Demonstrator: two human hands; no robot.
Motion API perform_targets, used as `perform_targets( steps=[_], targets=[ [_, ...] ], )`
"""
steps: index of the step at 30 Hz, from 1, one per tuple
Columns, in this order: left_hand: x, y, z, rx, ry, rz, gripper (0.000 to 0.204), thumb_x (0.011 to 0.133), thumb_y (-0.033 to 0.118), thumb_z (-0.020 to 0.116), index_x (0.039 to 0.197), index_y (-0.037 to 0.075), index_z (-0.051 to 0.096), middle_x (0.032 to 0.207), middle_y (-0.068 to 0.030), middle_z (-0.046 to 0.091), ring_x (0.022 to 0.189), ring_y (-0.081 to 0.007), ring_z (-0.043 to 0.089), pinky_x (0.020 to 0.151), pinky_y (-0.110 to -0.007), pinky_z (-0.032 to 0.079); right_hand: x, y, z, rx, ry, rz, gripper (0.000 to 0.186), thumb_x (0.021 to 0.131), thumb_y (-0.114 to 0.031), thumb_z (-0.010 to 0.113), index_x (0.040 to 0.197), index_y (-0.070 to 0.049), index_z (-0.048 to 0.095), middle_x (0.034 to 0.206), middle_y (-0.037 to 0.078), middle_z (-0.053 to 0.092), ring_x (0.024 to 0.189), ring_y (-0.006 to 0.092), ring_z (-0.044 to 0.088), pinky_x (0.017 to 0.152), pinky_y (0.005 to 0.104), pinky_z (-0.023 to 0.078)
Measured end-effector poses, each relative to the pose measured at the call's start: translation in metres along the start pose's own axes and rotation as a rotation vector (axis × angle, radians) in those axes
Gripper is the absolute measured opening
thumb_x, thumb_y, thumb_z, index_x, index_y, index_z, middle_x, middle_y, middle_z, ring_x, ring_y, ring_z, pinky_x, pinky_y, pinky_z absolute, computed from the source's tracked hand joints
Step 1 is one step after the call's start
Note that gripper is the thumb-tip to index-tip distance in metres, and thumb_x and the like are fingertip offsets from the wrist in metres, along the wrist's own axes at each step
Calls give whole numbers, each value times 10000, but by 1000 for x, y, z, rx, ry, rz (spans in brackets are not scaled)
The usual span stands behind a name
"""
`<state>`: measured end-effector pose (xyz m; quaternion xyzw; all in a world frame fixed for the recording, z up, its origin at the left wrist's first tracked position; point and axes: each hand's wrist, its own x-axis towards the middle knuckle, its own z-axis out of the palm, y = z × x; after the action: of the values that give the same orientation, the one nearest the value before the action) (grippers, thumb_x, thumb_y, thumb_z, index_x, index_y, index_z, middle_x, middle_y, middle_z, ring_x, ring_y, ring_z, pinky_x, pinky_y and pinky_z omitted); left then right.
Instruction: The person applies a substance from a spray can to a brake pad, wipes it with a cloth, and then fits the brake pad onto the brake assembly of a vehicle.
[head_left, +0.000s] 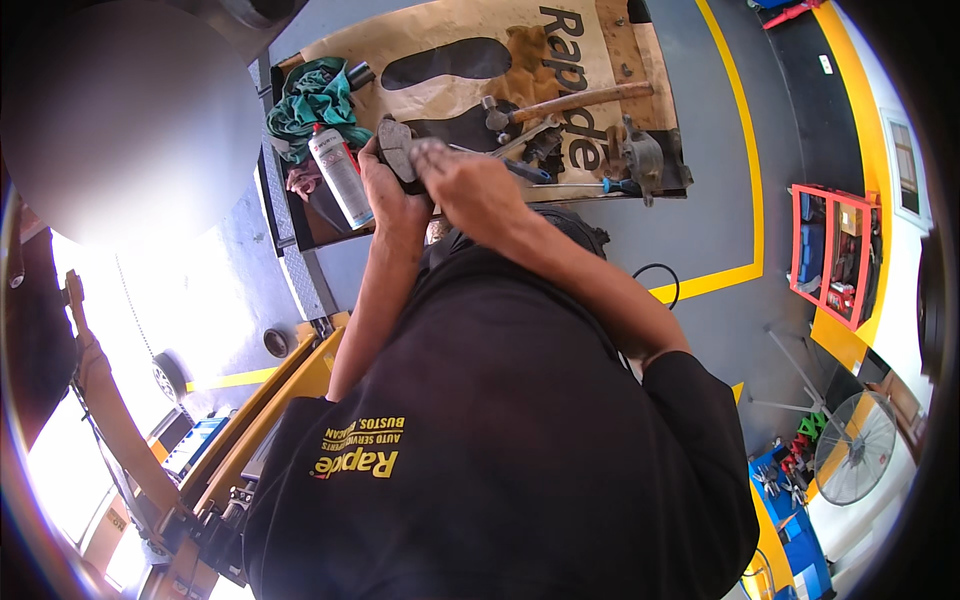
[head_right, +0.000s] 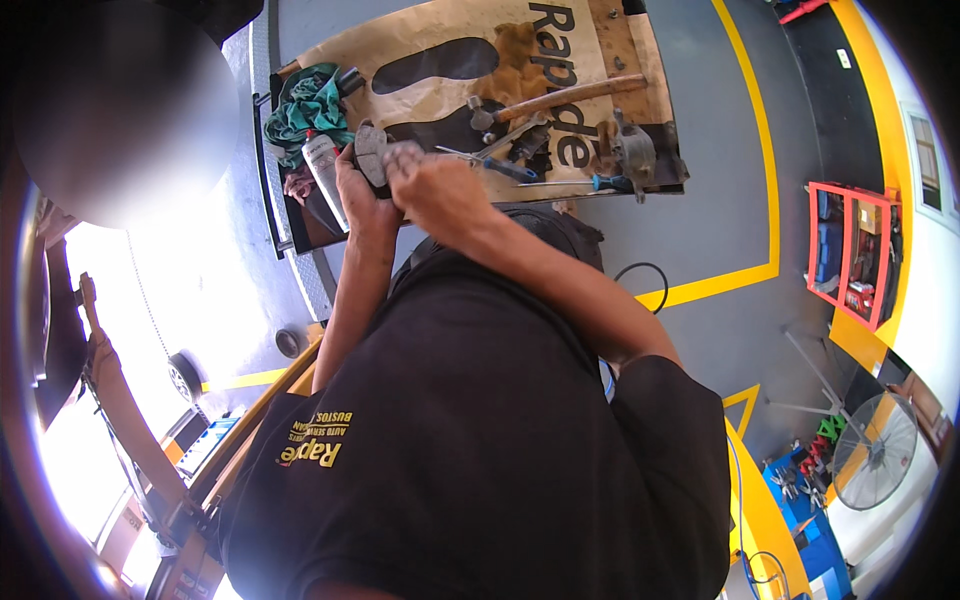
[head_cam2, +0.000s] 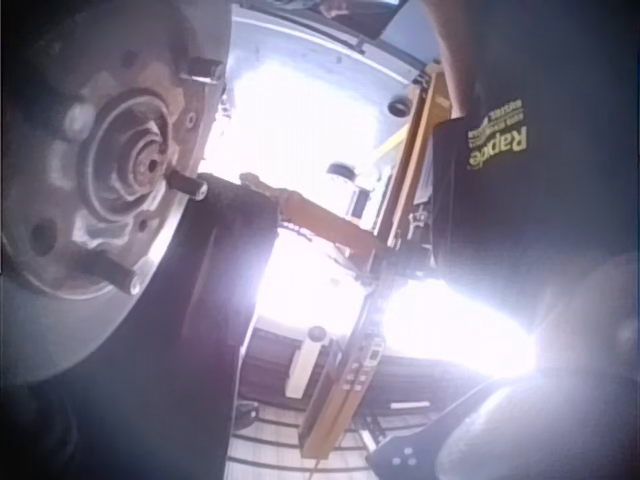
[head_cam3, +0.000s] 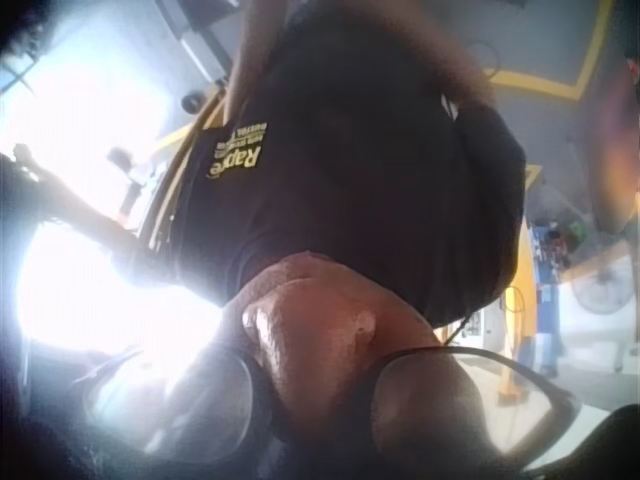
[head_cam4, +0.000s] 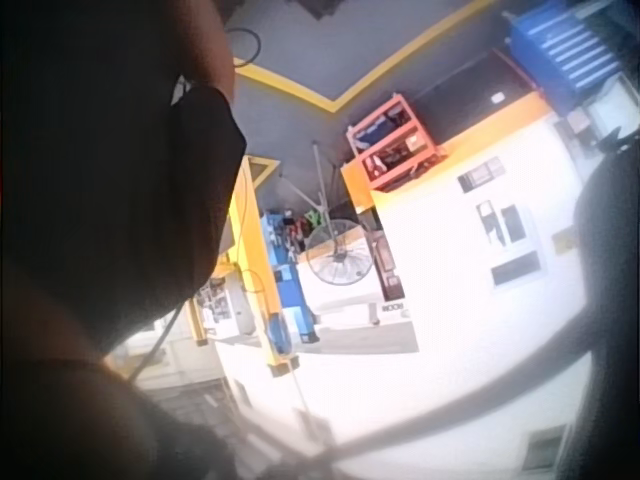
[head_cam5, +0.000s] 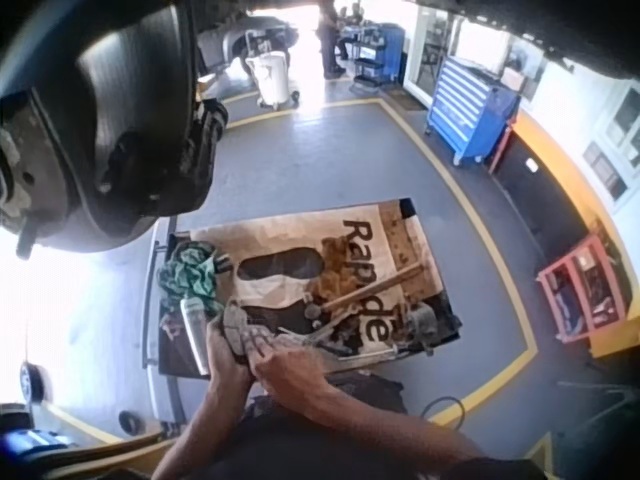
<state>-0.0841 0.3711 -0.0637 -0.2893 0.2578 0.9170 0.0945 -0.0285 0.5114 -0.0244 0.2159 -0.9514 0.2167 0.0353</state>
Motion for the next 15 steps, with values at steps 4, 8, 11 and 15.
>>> perform_targets(
  steps=[4, 8, 11, 15],
  targets=[
    [16, 6, -35, 199, -190, 26, 341, 1081, 353, 419, 1085, 81, 626, 933, -99, 693, 853, -284, 691, 839, -421, 604, -13, -5, 3, 20, 135, -140, 453, 966, -133, 566, 1382, 27, 645, 1379, 209, 689, 1205, 300, 720, 952, 407, 604],
    [-4, -3, 6, -55, 41, -18, 315, 1077, 281, 431, 1073, 72, 666, 913, -93, 721, 808, -252, 708, 797, -393, 605, 1, 12, 11, -20, 26, 17, 447, 964, -122, 565, 1370, 50, 643, 1367, 224, 693, 1191, 305, 727, 961, 400, 599],
    [5, 7, -2, 100, -55, 69, 307, 1084, 291, 441, 1081, 88, 671, 942, -92, 724, 815, -252, 707, 805, -388, 607, -20, -3, -1, -9, 5, -8, 442, 972, -122, 553, 1363, 69, 635, 1357, 244, 692, 1188, 317, 725, 960, 407, 599],
    [11, 1, -2, 122, 1, 79, 267, 1084, 298, 462, 1126, 123, 659, 952, -97, 717, 848, -252, 699, 784, -381, 603, -11, 9, 1, 128, 183, 105, 437, 952, -81, 600, 1365, 54, 642, 1322, 230, 711, 1164, 315, 732, 962, 416, 598]
  ],
)
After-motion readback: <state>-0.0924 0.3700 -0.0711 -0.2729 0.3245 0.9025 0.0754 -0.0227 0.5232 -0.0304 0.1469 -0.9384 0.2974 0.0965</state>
